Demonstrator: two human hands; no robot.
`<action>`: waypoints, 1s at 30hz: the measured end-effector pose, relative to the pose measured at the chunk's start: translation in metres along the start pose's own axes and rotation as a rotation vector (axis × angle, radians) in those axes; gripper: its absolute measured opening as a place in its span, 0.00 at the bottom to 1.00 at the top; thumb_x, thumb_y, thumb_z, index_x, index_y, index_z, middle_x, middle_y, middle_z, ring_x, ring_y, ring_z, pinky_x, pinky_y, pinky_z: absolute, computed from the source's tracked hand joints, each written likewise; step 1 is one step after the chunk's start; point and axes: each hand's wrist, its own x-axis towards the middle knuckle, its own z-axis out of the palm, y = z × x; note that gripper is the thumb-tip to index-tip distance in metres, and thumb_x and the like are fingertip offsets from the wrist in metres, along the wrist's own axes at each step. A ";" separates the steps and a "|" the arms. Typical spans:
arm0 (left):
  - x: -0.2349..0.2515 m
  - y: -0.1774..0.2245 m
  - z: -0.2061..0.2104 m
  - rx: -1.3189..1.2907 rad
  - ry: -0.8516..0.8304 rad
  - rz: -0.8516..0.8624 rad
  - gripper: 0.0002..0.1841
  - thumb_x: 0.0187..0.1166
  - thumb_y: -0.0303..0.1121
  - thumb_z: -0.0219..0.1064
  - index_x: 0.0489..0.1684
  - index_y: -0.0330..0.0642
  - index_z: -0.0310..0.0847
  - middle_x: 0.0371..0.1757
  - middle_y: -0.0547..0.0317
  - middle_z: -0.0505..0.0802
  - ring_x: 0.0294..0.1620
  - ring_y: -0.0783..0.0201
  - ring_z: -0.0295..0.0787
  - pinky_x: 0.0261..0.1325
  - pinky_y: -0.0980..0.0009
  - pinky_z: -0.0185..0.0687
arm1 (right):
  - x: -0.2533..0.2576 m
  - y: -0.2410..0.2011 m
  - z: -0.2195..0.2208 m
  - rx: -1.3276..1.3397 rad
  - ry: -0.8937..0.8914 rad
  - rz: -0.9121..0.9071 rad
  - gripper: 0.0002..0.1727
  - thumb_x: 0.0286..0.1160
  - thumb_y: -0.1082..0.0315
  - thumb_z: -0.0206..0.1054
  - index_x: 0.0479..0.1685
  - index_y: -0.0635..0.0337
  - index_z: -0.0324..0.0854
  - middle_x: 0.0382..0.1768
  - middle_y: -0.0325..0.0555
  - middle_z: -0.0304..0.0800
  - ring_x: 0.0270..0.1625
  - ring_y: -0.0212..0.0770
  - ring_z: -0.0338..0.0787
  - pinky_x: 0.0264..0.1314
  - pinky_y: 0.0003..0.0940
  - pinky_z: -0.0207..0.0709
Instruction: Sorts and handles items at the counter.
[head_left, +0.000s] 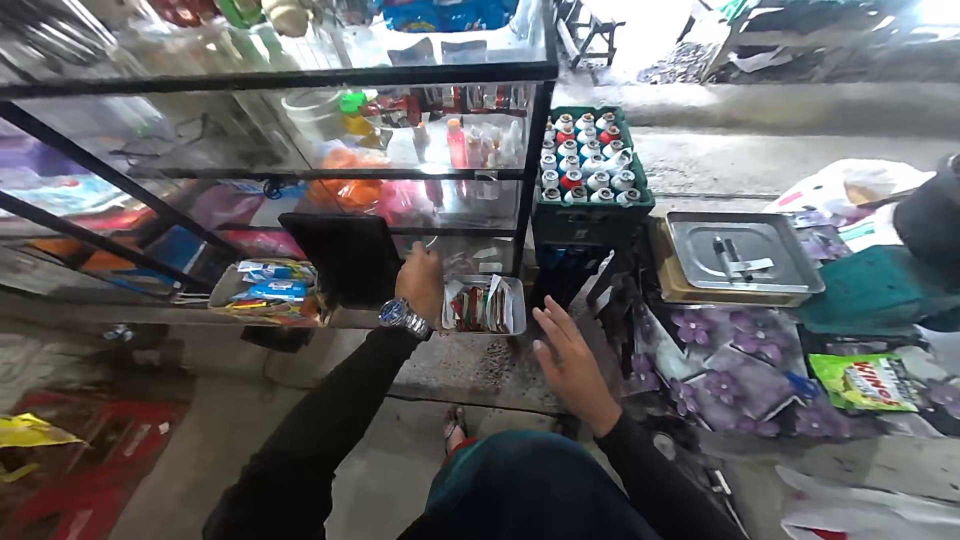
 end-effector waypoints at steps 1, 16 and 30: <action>0.002 -0.003 0.000 0.006 0.012 0.011 0.14 0.69 0.24 0.75 0.51 0.33 0.84 0.61 0.32 0.82 0.43 0.38 0.91 0.41 0.43 0.92 | -0.004 0.001 -0.004 0.022 0.025 0.010 0.27 0.88 0.55 0.55 0.84 0.48 0.74 0.89 0.49 0.63 0.86 0.43 0.71 0.84 0.46 0.74; 0.033 0.055 -0.084 0.195 0.852 0.838 0.21 0.83 0.41 0.64 0.75 0.62 0.82 0.81 0.62 0.82 0.81 0.50 0.73 0.82 0.45 0.59 | 0.007 -0.004 -0.042 0.244 0.163 -0.005 0.19 0.87 0.62 0.60 0.70 0.55 0.85 0.72 0.44 0.85 0.68 0.35 0.87 0.71 0.32 0.85; 0.069 0.009 -0.116 0.373 0.896 0.849 0.12 0.84 0.49 0.60 0.51 0.64 0.89 0.57 0.60 0.91 0.58 0.50 0.83 0.70 0.47 0.64 | 0.046 -0.027 -0.019 0.220 0.045 -0.083 0.16 0.88 0.59 0.58 0.61 0.48 0.90 0.69 0.35 0.87 0.71 0.29 0.85 0.73 0.30 0.82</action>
